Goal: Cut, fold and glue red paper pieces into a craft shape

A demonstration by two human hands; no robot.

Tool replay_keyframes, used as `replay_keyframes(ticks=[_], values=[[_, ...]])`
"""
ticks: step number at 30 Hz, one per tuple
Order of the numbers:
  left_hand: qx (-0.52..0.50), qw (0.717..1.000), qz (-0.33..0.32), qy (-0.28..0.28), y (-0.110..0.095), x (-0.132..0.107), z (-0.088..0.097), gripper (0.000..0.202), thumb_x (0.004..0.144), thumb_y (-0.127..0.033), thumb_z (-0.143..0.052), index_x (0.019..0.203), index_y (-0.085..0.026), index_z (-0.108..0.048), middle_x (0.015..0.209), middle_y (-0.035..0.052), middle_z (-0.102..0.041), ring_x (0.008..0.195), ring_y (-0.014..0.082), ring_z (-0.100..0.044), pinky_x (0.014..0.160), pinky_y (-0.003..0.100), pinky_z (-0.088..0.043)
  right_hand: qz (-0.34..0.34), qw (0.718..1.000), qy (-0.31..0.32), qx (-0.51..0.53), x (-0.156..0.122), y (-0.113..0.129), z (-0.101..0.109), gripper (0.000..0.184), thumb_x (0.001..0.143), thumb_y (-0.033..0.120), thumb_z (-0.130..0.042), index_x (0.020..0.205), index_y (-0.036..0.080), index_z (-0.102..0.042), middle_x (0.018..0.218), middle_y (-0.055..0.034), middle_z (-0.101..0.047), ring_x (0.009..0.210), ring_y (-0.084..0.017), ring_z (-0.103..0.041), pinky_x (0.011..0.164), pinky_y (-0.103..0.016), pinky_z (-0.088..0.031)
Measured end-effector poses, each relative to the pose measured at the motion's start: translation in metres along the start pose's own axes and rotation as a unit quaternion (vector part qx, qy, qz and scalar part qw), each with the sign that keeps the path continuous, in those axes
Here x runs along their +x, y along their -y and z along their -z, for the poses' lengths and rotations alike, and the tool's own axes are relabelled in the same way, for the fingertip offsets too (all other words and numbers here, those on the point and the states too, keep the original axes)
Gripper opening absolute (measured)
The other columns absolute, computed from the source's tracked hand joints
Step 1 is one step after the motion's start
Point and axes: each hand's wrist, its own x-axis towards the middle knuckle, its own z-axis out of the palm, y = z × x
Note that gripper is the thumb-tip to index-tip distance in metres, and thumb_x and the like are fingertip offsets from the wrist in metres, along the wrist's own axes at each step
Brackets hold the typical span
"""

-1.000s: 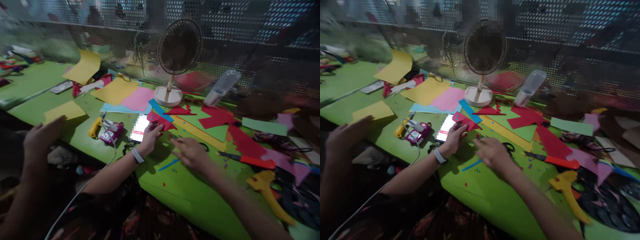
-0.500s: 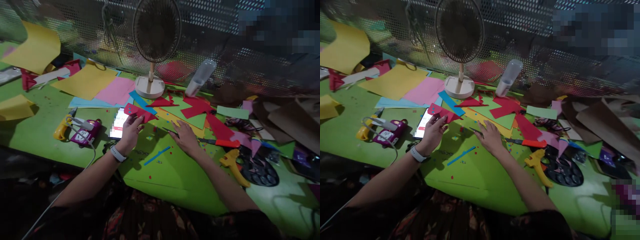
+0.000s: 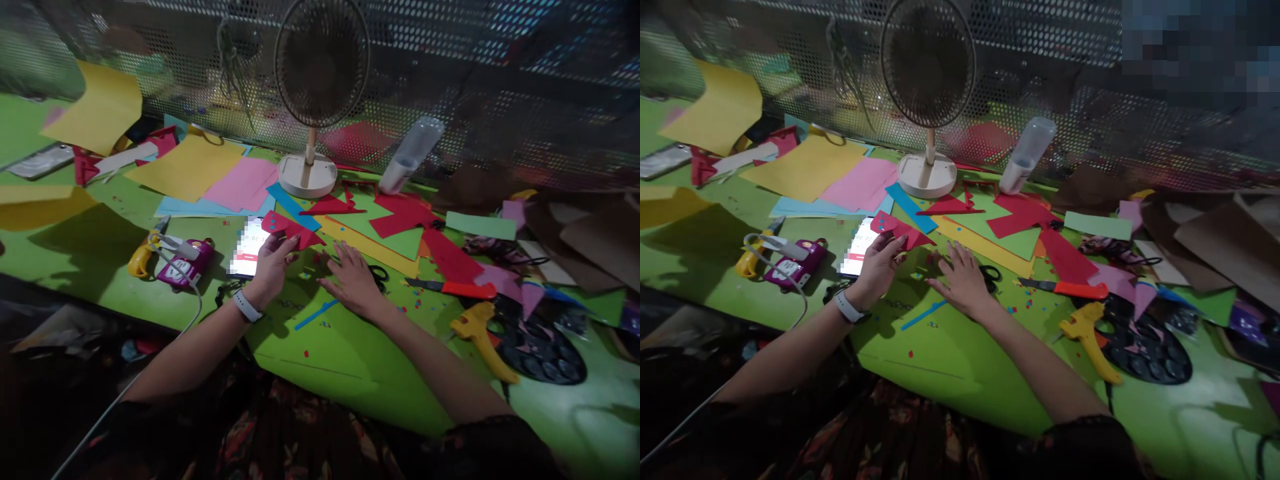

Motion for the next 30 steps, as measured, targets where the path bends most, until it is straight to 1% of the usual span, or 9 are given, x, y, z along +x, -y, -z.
replay_keyframes(ticks=[5, 11, 14, 16, 18, 20, 23, 26, 30], values=[[-0.003, 1.0, -0.004, -0.004, 0.0, 0.0, -0.001, 0.029, 0.065, -0.024, -0.081, 0.088, -0.021, -0.065, 0.085, -0.0003, -0.068, 0.073, 0.0098, -0.065, 0.057, 0.018, -0.046, 0.003, 1.0, -0.013, -0.008, 0.001, 0.002, -0.004, 0.067, 0.094, 0.062, -0.029, 0.144, 0.02, -0.042, 0.155, -0.0143, -0.03, 0.146, -0.032, -0.018, 0.116, -0.054, -0.02], [-0.001, 1.0, 0.004, -0.003, 0.0, -0.002, -0.003, 0.031, 0.063, -0.025, -0.083, 0.088, -0.02, -0.064, 0.086, -0.0001, -0.068, 0.074, 0.0104, -0.064, 0.057, 0.019, -0.046, 0.042, 0.998, -0.034, -0.027, 0.005, 0.002, -0.01, 0.065, 0.093, 0.06, -0.035, 0.137, 0.015, -0.051, 0.151, -0.0158, -0.039, 0.147, -0.032, -0.014, 0.117, -0.053, -0.016], [0.002, 1.0, -0.002, -0.004, 0.002, -0.002, -0.002, 0.033, 0.062, -0.028, -0.083, 0.087, -0.02, -0.064, 0.084, -0.0005, -0.067, 0.073, 0.0106, -0.064, 0.058, 0.02, -0.045, 0.045, 0.997, -0.066, -0.014, 0.004, 0.002, -0.008, 0.058, 0.094, 0.056, -0.04, 0.135, 0.017, -0.054, 0.152, -0.0133, -0.037, 0.146, -0.032, -0.017, 0.116, -0.056, -0.018], [0.01, 1.0, -0.007, -0.011, 0.003, -0.001, 0.0, 0.034, 0.062, -0.03, -0.083, 0.088, -0.02, -0.063, 0.083, -0.0001, -0.067, 0.073, 0.0114, -0.064, 0.057, 0.02, -0.045, 0.032, 0.994, -0.097, 0.029, 0.002, 0.0, -0.003, 0.052, 0.094, 0.052, -0.041, 0.131, 0.02, -0.058, 0.152, -0.0111, -0.038, 0.145, -0.031, -0.021, 0.115, -0.058, -0.021], [0.023, 1.0, -0.015, -0.012, 0.003, -0.001, 0.001, 0.034, 0.063, -0.032, -0.083, 0.089, -0.02, -0.063, 0.084, 0.0006, -0.068, 0.073, 0.0123, -0.065, 0.056, 0.02, -0.045, -0.009, 0.984, -0.133, 0.115, -0.001, -0.003, 0.006, 0.047, 0.096, 0.048, -0.039, 0.127, 0.021, -0.061, 0.146, -0.01, -0.046, 0.143, -0.029, -0.028, 0.114, -0.057, -0.026], [0.036, 0.999, -0.019, -0.011, 0.003, -0.002, 0.001, 0.034, 0.064, -0.033, -0.082, 0.09, -0.021, -0.064, 0.086, 0.0015, -0.068, 0.075, 0.013, -0.065, 0.056, 0.021, -0.045, -0.052, 0.962, -0.158, 0.216, -0.004, -0.007, 0.016, 0.044, 0.097, 0.046, -0.039, 0.122, 0.022, -0.065, 0.138, -0.0097, -0.056, 0.139, -0.026, -0.035, 0.112, -0.053, -0.031], [0.044, 0.999, -0.014, -0.01, 0.002, -0.003, 0.0, 0.033, 0.065, -0.032, -0.082, 0.09, -0.02, -0.064, 0.087, 0.002, -0.068, 0.076, 0.013, -0.065, 0.058, 0.021, -0.046, -0.092, 0.926, -0.16, 0.33, -0.01, -0.009, 0.028, 0.04, 0.096, 0.045, -0.04, 0.109, 0.023, -0.071, 0.127, -0.0094, -0.063, 0.132, -0.024, -0.044, 0.109, -0.049, -0.038], [0.036, 0.999, -0.016, -0.013, 0.002, -0.003, -0.001, 0.031, 0.063, -0.029, -0.082, 0.087, -0.02, -0.064, 0.084, 0.0016, -0.067, 0.073, 0.0125, -0.064, 0.057, 0.021, -0.047, -0.12, 0.901, -0.157, 0.387, -0.016, -0.01, 0.031, 0.034, 0.093, 0.046, -0.048, 0.098, 0.024, -0.074, 0.115, -0.0084, -0.069, 0.121, -0.023, -0.055, 0.104, -0.047, -0.044], [0.027, 0.999, -0.027, 0.002, 0.002, -0.001, -0.001, 0.028, 0.064, -0.026, -0.082, 0.086, -0.02, -0.065, 0.086, 0.0019, -0.067, 0.072, 0.0121, -0.064, 0.055, 0.021, -0.047, -0.127, 0.89, -0.162, 0.407, -0.023, -0.012, 0.027, 0.028, 0.091, 0.042, -0.054, 0.096, 0.023, -0.074, 0.102, -0.0086, -0.072, 0.11, -0.021, -0.061, 0.1, -0.044, -0.048]])
